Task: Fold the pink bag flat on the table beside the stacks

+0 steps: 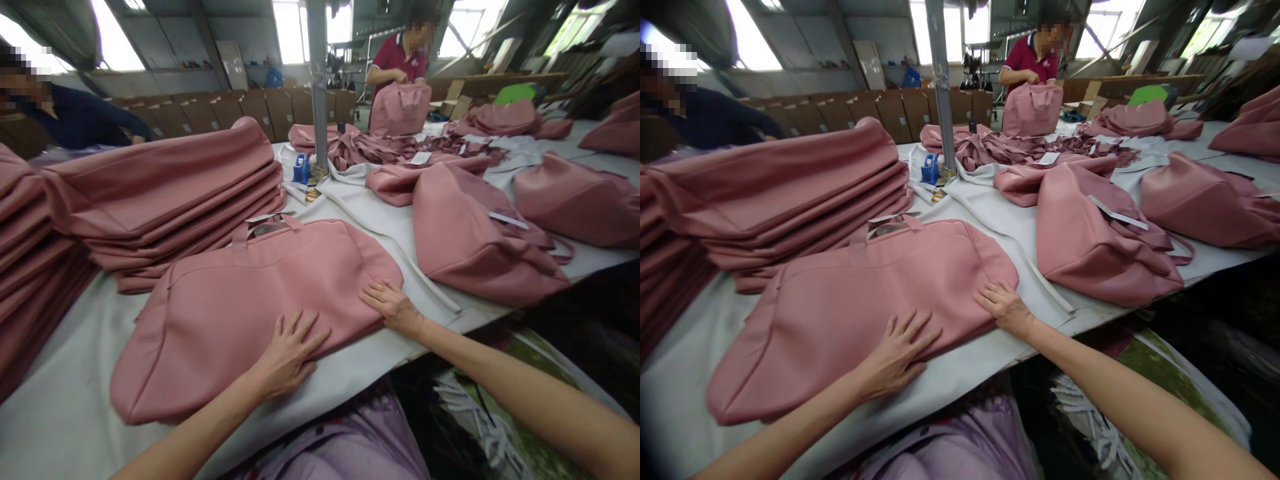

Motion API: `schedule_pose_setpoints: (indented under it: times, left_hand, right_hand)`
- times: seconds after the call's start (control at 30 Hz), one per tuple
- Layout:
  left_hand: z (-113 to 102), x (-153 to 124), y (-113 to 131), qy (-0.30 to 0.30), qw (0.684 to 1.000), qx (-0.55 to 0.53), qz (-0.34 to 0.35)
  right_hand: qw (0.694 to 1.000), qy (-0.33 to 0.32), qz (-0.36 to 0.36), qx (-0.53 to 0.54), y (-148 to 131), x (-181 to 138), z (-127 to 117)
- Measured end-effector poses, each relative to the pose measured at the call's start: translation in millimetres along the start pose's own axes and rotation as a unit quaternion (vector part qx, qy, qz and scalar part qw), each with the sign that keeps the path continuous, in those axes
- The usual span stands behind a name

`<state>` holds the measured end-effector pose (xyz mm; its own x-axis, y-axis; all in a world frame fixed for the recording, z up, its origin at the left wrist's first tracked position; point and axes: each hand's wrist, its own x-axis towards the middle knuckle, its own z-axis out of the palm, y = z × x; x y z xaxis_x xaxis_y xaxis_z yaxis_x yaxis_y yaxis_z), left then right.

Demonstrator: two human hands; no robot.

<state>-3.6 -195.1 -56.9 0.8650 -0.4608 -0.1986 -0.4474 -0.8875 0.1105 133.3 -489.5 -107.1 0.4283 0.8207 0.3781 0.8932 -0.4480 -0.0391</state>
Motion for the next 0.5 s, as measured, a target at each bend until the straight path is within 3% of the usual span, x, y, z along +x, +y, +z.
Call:
schedule_pose_setpoints:
  times: [0.13,0.2,0.3,0.37,0.43,0.5]
  left_hand:
    - [-36.4,34.4,39.2,0.056,0.996,0.064,-0.038]
    - [-51.4,52.5,47.4,0.06,0.994,0.079,-0.036]
    - [-76.7,70.7,35.2,0.035,0.999,0.033,-0.001]
    - [-97.6,77.5,18.4,0.002,0.999,-0.004,0.035]
    - [-118.1,82.0,4.9,-0.047,0.996,-0.043,0.064]
    - [-131.5,84.4,0.1,-0.094,0.989,-0.079,0.078]
  right_hand:
    - [1.0,-0.019,0.006,0.0,4.4,23.1,-28.8]
    - [1.0,-0.012,0.016,-0.011,-1.0,27.1,-48.0]
    - [0.998,0.064,-0.002,-0.024,-25.2,19.0,-71.6]
    - [0.992,0.104,-0.064,-0.01,-45.4,9.2,-76.7]
    - [0.988,0.092,-0.122,0.012,-59.5,1.8,-70.7]
    - [0.992,0.031,-0.121,0.031,-63.3,-0.7,-56.0]
